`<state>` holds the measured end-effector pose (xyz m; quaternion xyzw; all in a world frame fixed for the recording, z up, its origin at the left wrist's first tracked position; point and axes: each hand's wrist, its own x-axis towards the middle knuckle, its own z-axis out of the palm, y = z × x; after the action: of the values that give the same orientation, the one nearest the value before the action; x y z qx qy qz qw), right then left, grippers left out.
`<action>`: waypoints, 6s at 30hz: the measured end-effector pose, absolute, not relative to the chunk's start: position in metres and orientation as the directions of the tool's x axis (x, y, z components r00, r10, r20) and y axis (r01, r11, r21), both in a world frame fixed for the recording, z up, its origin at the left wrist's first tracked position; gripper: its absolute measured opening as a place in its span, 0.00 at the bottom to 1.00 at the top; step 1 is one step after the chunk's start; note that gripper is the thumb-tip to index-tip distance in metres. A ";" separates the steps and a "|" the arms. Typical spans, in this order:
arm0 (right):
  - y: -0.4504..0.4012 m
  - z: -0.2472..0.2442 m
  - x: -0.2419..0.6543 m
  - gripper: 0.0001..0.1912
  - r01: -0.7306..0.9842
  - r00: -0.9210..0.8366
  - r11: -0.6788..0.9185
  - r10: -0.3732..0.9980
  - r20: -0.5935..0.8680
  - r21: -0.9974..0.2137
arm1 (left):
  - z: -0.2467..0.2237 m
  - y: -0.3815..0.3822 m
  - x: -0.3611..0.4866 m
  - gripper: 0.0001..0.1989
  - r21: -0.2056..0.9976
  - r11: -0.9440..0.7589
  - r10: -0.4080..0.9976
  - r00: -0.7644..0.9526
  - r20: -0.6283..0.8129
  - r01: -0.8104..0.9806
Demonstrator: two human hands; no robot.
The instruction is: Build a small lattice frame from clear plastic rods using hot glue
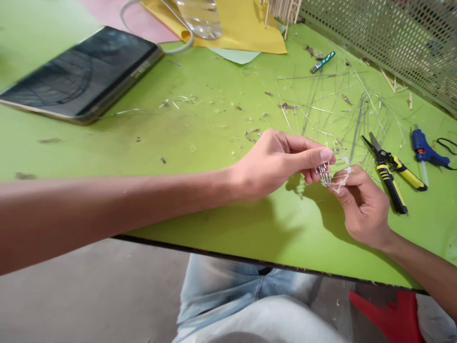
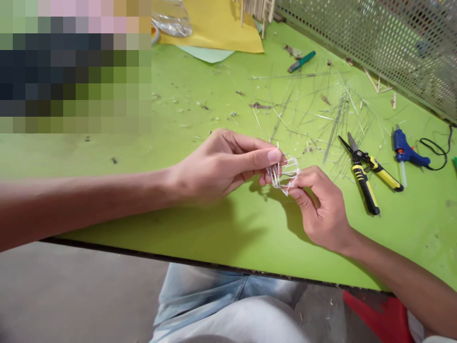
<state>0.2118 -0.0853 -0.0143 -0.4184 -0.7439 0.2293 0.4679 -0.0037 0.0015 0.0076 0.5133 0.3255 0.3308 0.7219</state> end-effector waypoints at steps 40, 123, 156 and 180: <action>-0.086 -0.007 0.209 0.05 0.369 -0.119 0.456 0.887 0.446 -0.810 | 0.005 -0.002 0.000 0.31 0.914 0.352 0.830 0.519 -0.204 -0.202; -0.081 0.006 0.197 0.10 0.246 0.116 0.141 0.978 0.173 -0.959 | 0.009 -0.005 -0.005 0.05 0.996 0.055 0.783 0.616 -0.085 0.068; -0.080 0.003 0.196 0.23 0.314 0.208 0.072 0.968 0.142 -0.947 | 0.004 -0.002 -0.005 0.16 0.998 0.062 0.756 0.653 -0.048 0.002; -0.054 -0.028 0.244 0.34 0.443 0.265 0.259 0.877 0.401 -0.858 | 0.002 0.019 0.020 0.04 0.972 0.087 0.884 0.467 0.026 -0.218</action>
<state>0.2437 -0.0537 -0.0284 -0.5759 -0.5731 0.1975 0.5486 0.0196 0.0187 0.0024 0.5353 0.3108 0.4122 0.6685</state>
